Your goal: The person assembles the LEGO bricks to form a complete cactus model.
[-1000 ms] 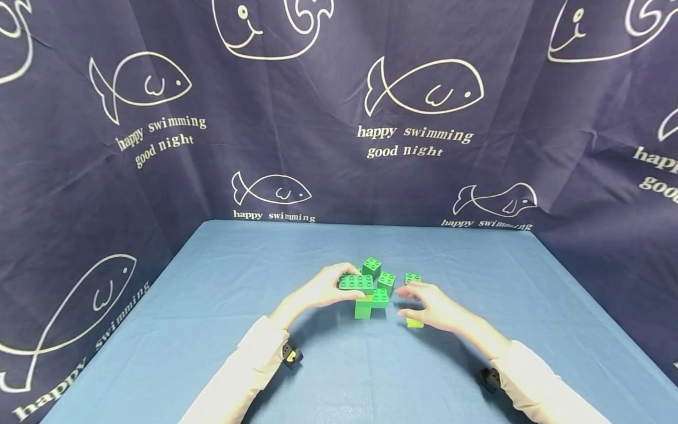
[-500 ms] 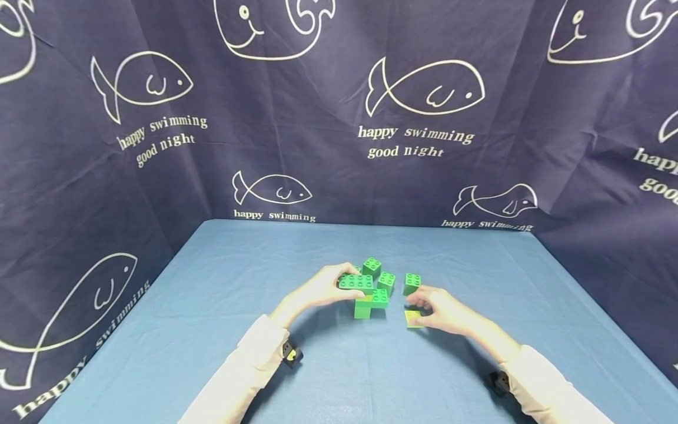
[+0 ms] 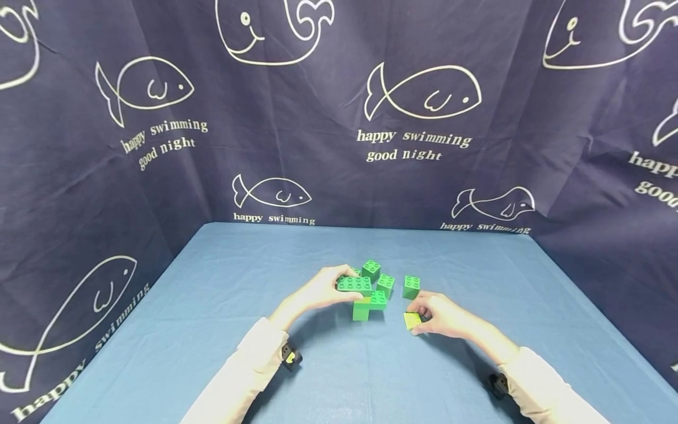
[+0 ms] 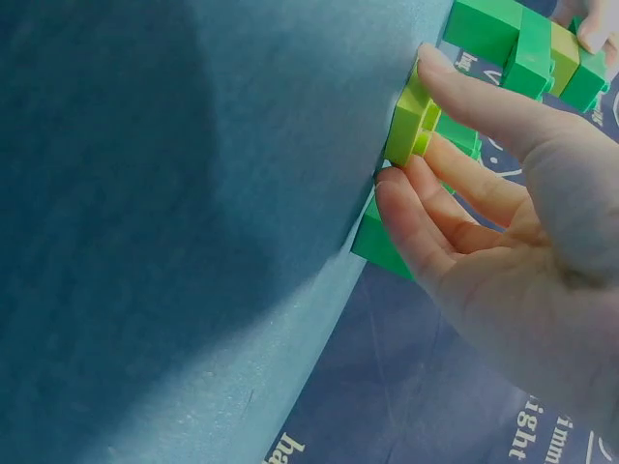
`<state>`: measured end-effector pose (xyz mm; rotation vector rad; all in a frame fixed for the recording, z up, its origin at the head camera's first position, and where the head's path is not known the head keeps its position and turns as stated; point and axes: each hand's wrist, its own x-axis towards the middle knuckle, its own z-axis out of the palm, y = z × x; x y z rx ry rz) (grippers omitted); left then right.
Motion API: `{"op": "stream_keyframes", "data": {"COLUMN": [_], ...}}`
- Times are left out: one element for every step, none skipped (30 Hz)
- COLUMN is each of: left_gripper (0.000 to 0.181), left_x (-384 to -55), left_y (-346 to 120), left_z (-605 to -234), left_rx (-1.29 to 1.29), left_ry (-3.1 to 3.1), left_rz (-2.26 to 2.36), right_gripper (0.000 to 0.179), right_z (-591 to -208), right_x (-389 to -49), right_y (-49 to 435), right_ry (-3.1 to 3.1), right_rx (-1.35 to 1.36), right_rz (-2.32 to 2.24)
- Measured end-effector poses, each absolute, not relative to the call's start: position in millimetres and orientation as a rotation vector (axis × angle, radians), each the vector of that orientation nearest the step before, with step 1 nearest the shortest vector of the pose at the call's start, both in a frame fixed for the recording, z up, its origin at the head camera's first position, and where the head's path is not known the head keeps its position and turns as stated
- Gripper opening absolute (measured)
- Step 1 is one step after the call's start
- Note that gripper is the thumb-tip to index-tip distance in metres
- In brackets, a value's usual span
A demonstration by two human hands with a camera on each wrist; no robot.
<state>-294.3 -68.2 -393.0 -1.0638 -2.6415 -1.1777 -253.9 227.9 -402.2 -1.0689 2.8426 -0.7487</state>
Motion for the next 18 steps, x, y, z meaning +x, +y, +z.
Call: {"op": "stream_keyframes", "data": {"left_gripper": [0.034, 0.034, 0.034, 0.034, 0.035, 0.035, 0.035, 0.035, 0.036, 0.036, 0.035, 0.036, 0.035, 0.035, 0.035, 0.034, 0.034, 0.033], "left_x": [-294.1, -293.8, -293.7, -293.7, -293.8, -293.7, -293.7, -293.7, -293.9, -293.9, -294.1, -294.0, -294.2, -294.3, -294.4, -294.4, -294.5, -294.4], "left_y": [-68.6, -69.2, -69.8, -70.4, -71.0, -71.7, -72.3, -73.0, -73.6, -74.1, -74.5, -74.9, -75.2, -75.4, -75.5, -75.7, -75.9, -76.1], "left_z": [-392.7, -392.3, -392.1, -392.1, -392.3, -392.5, -392.7, -393.0, -393.3, -393.6, -393.9, -393.9, -394.3, -394.3, -394.2, -394.2, -394.0, -393.8], "left_rx": [-1.061, -1.057, -1.055, -1.053, -1.053, -1.053, -1.053, -1.053, -1.052, -1.051, -1.050, -1.048, -1.049, -1.048, -1.049, -1.051, -1.053, -1.055], "left_ry": [-2.641, -2.639, -2.640, -2.640, -2.640, -2.640, -2.640, -2.640, -2.644, -2.648, -2.651, -2.656, -2.657, -2.661, -2.664, -2.663, -2.663, -2.662], "left_rz": [-1.177, -1.174, -1.169, -1.161, -1.154, -1.150, -1.146, -1.141, -1.137, -1.134, -1.131, -1.130, -1.123, -1.120, -1.120, -1.117, -1.120, -1.124], "right_gripper": [0.030, 0.029, 0.028, 0.027, 0.027, 0.026, 0.026, 0.026, 0.026, 0.026, 0.026, 0.026, 0.026, 0.026, 0.026, 0.026, 0.026, 0.026], "right_z": [-402.6, -402.9, -403.2, -403.4, -403.5, -403.8, -403.8, -404.0, -404.1, -404.5, -404.8, -405.3, -405.6, -406.1, -406.3, -406.5, -406.5, -406.5], "right_x": [-253.9, -253.7, -253.6, -253.5, -253.5, -253.7, -253.8, -254.0, -254.2, -254.5, -254.8, -255.0, -255.2, -255.4, -255.7, -255.6, -255.7, -255.9], "right_y": [227.8, 227.6, 227.3, 227.1, 227.1, 227.1, 227.3, 227.3, 227.5, 227.8, 228.0, 228.1, 228.1, 227.9, 227.7, 227.4, 227.1, 226.9], "right_ry": [2.841, 2.840, 2.841, 2.843, 2.844, 2.846, 2.848, 2.849, 2.850, 2.852, 2.853, 2.858, 2.863, 2.870, 2.877, 2.883, 2.889, 2.894], "right_rx": [-1.093, -1.100, -1.105, -1.109, -1.109, -1.112, -1.116, -1.104, -1.108, -1.114, -1.119, -1.125, -1.132, -1.140, -1.155, -1.158, -1.166, -1.169], "right_rz": [-0.749, -0.752, -0.754, -0.755, -0.754, -0.750, -0.746, -0.745, -0.741, -0.737, -0.735, -0.731, -0.730, -0.730, -0.730, -0.731, -0.732, -0.729]}}
